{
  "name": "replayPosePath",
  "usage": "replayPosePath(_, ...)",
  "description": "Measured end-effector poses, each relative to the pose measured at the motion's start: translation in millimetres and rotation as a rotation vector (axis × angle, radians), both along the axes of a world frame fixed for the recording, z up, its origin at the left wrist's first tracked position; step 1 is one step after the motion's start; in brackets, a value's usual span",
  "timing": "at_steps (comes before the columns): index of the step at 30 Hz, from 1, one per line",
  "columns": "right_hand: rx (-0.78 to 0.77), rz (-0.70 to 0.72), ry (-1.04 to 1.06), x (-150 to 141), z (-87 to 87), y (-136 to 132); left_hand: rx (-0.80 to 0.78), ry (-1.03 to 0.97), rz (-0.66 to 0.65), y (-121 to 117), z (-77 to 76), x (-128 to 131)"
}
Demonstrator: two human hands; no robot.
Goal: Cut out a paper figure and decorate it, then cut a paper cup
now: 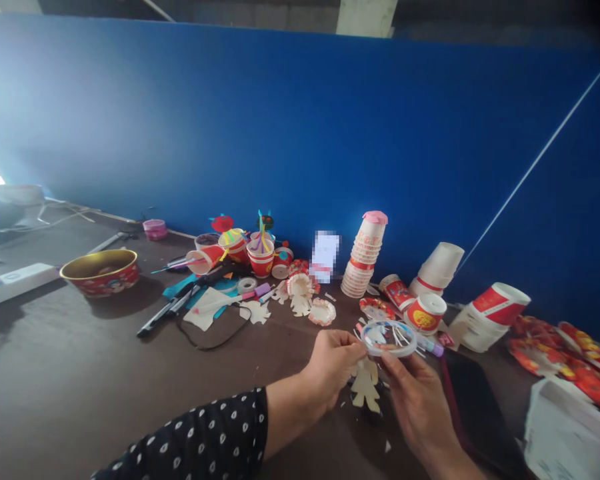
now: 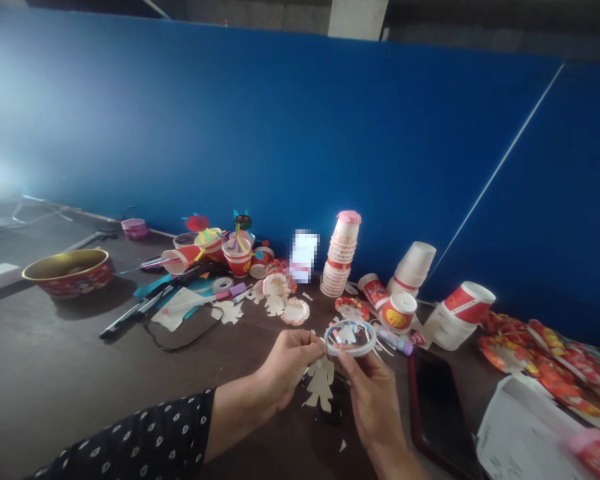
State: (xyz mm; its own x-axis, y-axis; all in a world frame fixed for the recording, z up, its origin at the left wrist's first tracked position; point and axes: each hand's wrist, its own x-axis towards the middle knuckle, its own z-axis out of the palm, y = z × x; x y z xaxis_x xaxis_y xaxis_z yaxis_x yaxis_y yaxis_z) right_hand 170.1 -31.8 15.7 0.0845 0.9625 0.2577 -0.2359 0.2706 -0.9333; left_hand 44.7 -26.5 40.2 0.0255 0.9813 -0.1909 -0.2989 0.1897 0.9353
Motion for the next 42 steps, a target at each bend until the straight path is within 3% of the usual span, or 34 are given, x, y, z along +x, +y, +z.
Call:
replayPosePath(4,-0.102,0.097,0.188,-1.3,4.5,-0.6,0.052,-0.017,-0.043,-1.1,-1.6,0.4)
replayPosePath(11,-0.161,0.094,0.261,0.2,5.4,-0.7,0.05,-0.169,-0.122,-4.4,0.7,-0.1)
replayPosePath(19,-0.015,0.035,-0.011,2.1,-2.2,-3.0,-0.094,-0.257,-0.047,-0.3,-1.7,1.7)
replayPosePath(26,0.129,-0.061,-0.281,6.2,1.8,-6.2,-0.183,-0.263,-0.046,-0.5,8.5,2.5)
replayPosePath(31,0.036,0.026,-0.022,3.1,4.0,-5.0,-0.184,-0.216,-0.077,8.0,1.7,-3.3)
replayPosePath(35,0.143,-0.119,0.151,20.6,17.0,1.8,-0.11,-0.127,-0.019,15.5,-7.9,-11.0)
replayPosePath(37,0.121,-0.134,-0.051,35.1,20.1,7.0,0.024,-0.079,-0.06,16.9,-9.1,-12.2)
replayPosePath(39,0.078,-0.214,-0.38,47.6,17.9,11.7,0.123,-0.002,-0.066,17.8,-9.5,-12.5)
replayPosePath(42,0.123,-0.311,-0.805,55.3,10.2,15.5,0.136,0.046,-0.047,20.4,-11.5,-15.0)
